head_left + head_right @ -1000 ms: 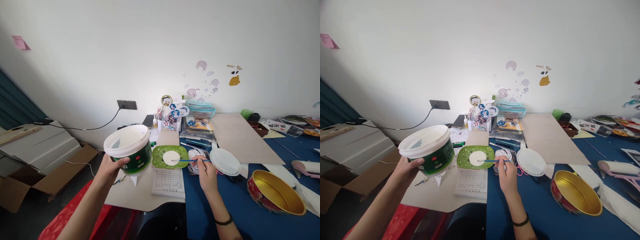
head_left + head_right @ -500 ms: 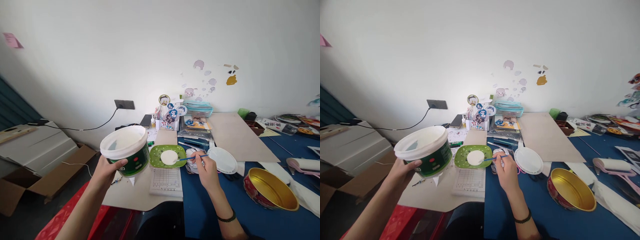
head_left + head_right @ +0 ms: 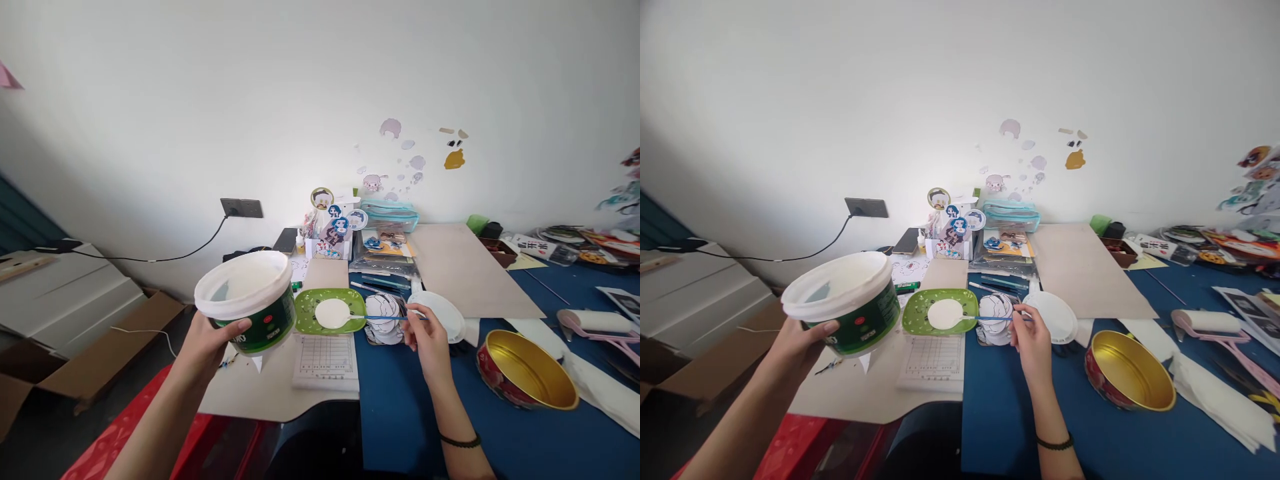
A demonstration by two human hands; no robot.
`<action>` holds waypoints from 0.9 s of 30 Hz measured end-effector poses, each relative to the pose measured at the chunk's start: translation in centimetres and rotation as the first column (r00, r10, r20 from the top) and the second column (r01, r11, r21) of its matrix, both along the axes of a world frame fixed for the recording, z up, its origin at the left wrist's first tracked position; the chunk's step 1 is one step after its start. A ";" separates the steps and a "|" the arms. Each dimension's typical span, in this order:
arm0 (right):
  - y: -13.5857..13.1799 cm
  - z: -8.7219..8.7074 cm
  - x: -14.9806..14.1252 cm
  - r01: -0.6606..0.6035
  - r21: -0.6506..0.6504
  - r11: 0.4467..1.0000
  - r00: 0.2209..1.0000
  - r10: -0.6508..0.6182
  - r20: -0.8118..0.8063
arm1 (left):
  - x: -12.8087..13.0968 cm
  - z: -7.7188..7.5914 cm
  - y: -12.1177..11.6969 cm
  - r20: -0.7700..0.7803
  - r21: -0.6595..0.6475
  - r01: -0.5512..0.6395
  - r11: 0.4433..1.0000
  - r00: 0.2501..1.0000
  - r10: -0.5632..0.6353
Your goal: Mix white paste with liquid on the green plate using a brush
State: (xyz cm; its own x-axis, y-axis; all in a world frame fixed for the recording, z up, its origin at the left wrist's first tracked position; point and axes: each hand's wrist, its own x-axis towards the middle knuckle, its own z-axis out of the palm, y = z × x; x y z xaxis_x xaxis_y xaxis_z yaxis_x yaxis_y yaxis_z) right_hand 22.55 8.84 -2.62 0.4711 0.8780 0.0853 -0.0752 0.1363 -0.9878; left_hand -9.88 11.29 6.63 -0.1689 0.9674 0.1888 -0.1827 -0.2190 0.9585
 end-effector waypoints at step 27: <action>-8.3 -1.2 4.0 0.094 -0.323 0.942 0.957 -0.175 -0.232 | 2.7 1.3 -4.5 -0.206 0.011 -0.090 0.996 0.974 0.090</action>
